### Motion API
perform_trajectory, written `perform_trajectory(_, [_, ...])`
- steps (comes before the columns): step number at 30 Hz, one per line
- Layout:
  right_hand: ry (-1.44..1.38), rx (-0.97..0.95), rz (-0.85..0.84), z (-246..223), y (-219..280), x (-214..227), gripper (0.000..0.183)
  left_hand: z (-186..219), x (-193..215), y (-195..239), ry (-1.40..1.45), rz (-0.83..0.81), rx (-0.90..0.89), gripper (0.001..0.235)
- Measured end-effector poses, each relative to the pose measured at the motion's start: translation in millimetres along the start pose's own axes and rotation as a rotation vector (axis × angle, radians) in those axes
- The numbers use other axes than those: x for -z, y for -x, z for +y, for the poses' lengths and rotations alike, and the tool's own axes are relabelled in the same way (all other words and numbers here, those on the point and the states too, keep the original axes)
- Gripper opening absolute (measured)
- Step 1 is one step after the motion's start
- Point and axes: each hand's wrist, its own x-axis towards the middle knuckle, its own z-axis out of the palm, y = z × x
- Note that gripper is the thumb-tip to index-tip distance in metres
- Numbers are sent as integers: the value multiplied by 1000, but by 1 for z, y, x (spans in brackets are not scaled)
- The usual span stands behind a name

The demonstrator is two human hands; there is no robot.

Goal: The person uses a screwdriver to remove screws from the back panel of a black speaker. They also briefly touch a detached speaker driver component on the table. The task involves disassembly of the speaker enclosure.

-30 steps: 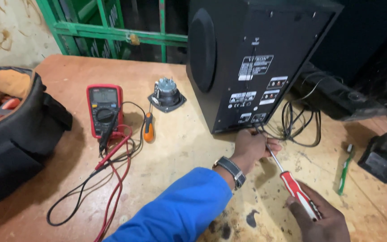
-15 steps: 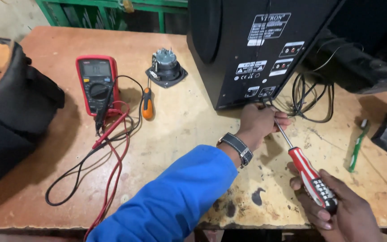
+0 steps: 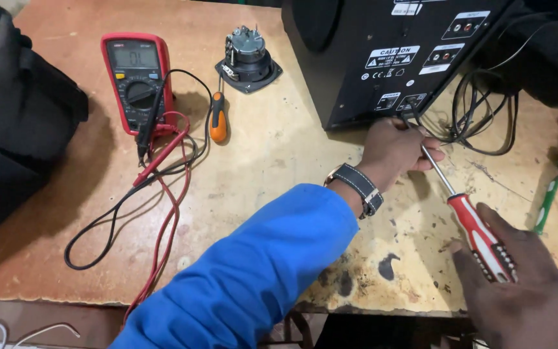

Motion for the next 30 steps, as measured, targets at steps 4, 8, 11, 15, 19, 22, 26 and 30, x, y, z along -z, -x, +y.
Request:
perform_trajectory(4, [-391, -746, -284, -51, -20, 28, 42, -4, -3, -7, -22, 36, -18, 25])
perform_trajectory(8, [-586, -1071, -396, -23, -33, 4, 38, -2, -4, -3, -34, 43, -25, 15])
perform_trajectory(11, [-395, -576, -230, -42, -7, 15, 37, 2, -2, 0, -24, 14, -9, 18])
perform_trajectory(15, [205, 354, 141, 2, 5, -2, 38, 9, -1, 12, -13, -22, -3, 22])
perform_trajectory(19, [-47, 261, 154, 3, 3, -5, 44, 1, -5, 7, -20, 9, -41, 12])
perform_trajectory(22, [-346, -592, -162, -12, -13, 3, 38, 1, -6, 11, -119, 58, -64, 11])
perform_trajectory(26, [-756, -753, -96, 10, -9, -15, 34, 5, -8, 15, -52, 66, 26, 5])
perform_trajectory(30, [57, -461, -262, 12, -40, -12, 30, -4, -5, 1, -47, -11, 26, 7])
